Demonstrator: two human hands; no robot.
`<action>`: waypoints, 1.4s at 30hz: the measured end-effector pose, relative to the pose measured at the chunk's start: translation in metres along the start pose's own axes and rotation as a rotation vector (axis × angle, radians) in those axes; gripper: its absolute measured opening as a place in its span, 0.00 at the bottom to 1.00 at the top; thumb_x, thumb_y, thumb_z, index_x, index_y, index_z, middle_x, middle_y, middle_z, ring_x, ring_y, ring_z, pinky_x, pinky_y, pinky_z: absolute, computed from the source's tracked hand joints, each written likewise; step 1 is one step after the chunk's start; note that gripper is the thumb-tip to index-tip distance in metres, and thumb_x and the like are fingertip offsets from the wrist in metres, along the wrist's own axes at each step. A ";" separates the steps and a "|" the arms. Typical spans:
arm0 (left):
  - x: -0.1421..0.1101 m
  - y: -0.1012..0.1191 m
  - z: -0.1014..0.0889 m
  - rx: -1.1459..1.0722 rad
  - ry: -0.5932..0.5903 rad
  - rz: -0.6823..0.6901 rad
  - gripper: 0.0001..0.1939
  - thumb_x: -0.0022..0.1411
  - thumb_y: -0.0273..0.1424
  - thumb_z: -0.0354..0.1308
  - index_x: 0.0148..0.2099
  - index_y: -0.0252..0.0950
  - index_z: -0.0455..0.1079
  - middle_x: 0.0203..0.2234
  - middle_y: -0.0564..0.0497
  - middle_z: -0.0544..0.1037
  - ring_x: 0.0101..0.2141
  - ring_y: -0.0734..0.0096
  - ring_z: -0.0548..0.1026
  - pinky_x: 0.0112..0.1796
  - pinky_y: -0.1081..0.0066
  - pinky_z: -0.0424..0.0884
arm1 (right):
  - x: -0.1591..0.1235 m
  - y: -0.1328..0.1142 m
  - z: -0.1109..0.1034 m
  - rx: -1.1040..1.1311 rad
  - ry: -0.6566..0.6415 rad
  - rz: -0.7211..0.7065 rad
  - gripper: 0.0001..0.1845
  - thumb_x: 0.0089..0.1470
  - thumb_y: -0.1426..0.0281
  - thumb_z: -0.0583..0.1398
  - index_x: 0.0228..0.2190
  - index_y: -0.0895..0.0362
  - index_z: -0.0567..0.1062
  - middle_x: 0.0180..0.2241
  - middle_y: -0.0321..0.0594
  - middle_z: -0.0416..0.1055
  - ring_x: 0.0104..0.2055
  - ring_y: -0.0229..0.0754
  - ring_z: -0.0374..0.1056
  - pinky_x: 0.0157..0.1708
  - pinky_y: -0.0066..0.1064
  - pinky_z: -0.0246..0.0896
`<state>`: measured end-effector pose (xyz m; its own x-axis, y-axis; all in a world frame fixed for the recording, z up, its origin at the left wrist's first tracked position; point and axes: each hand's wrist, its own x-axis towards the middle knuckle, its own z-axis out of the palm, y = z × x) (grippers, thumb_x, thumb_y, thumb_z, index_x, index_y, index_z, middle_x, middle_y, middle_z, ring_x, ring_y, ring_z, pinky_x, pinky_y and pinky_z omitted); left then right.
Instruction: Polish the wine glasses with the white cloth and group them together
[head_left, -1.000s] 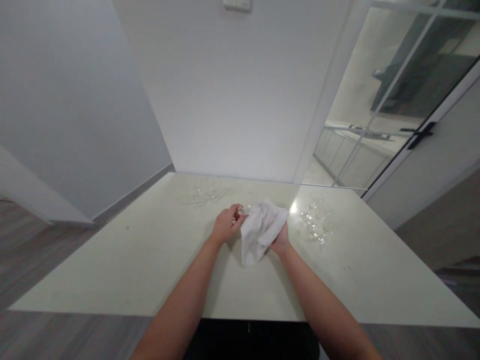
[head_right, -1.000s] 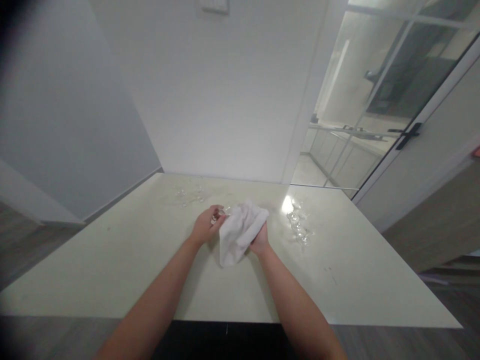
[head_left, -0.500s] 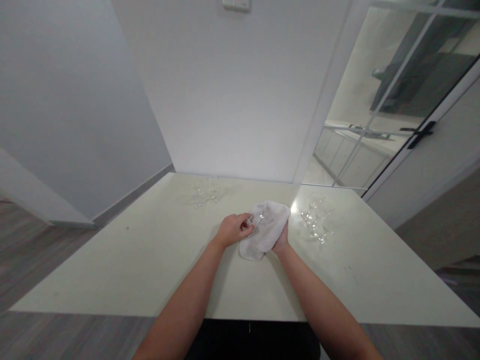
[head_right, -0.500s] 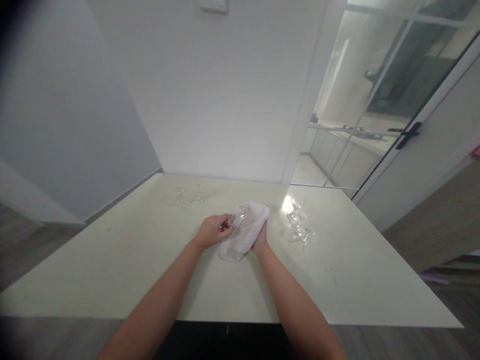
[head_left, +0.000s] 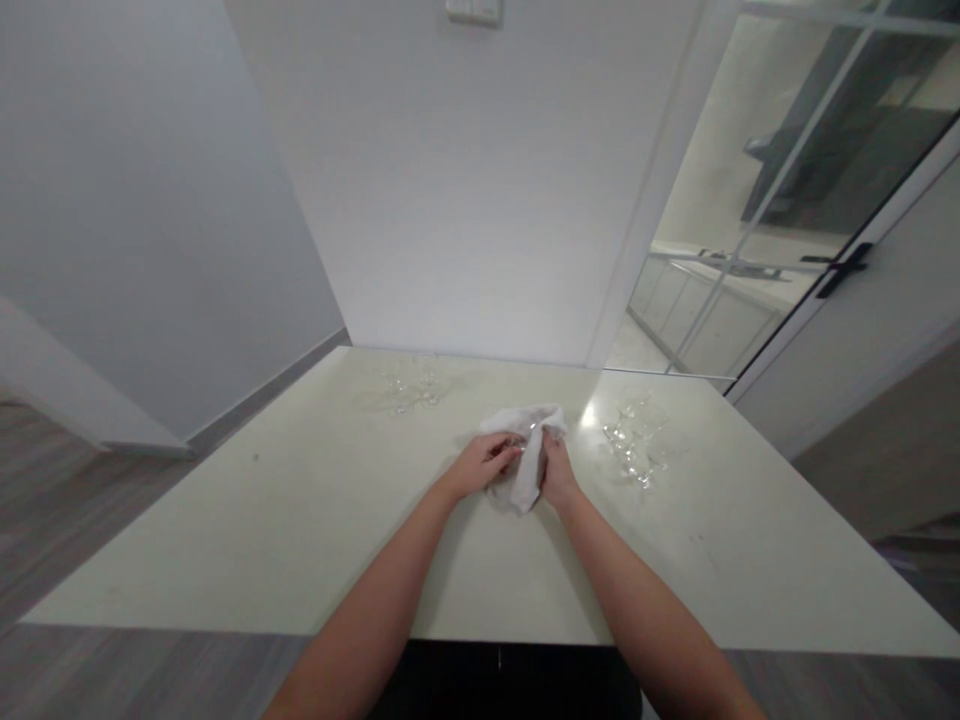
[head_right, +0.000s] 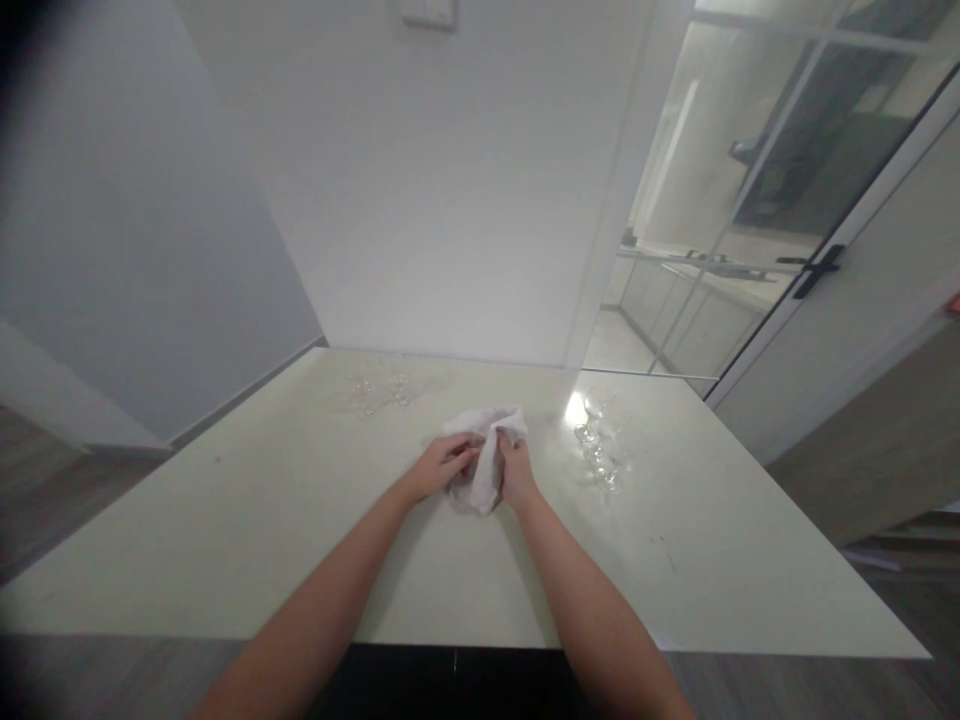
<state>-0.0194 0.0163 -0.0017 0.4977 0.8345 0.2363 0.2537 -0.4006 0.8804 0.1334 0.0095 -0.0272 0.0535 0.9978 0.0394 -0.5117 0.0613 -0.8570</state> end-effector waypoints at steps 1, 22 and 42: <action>0.001 -0.001 0.000 -0.108 -0.034 -0.062 0.19 0.60 0.45 0.52 0.36 0.34 0.71 0.24 0.52 0.71 0.25 0.73 0.67 0.27 0.74 0.62 | 0.001 0.002 0.000 0.001 0.051 -0.028 0.22 0.39 0.54 0.65 0.33 0.55 0.71 0.26 0.36 0.74 0.27 0.42 0.70 0.28 0.34 0.67; 0.006 -0.005 -0.005 -0.506 0.128 -0.252 0.18 0.54 0.46 0.58 0.35 0.35 0.64 0.23 0.56 0.68 0.20 0.79 0.66 0.22 0.77 0.62 | 0.007 -0.003 0.005 0.098 0.331 -0.103 0.19 0.37 0.62 0.67 0.33 0.57 0.72 0.30 0.35 0.75 0.32 0.40 0.71 0.34 0.32 0.68; 0.002 -0.007 -0.006 0.115 0.316 0.076 0.15 0.54 0.39 0.60 0.41 0.37 0.67 0.30 0.54 0.70 0.26 0.77 0.67 0.28 0.76 0.64 | 0.009 -0.003 0.002 0.127 0.347 -0.016 0.21 0.40 0.55 0.66 0.31 0.58 0.73 0.27 0.37 0.75 0.29 0.41 0.71 0.29 0.31 0.68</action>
<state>-0.0251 0.0231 -0.0053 0.2423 0.8693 0.4309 0.3262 -0.4913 0.8076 0.1336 0.0185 -0.0237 0.3385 0.9300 -0.1429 -0.6096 0.1011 -0.7862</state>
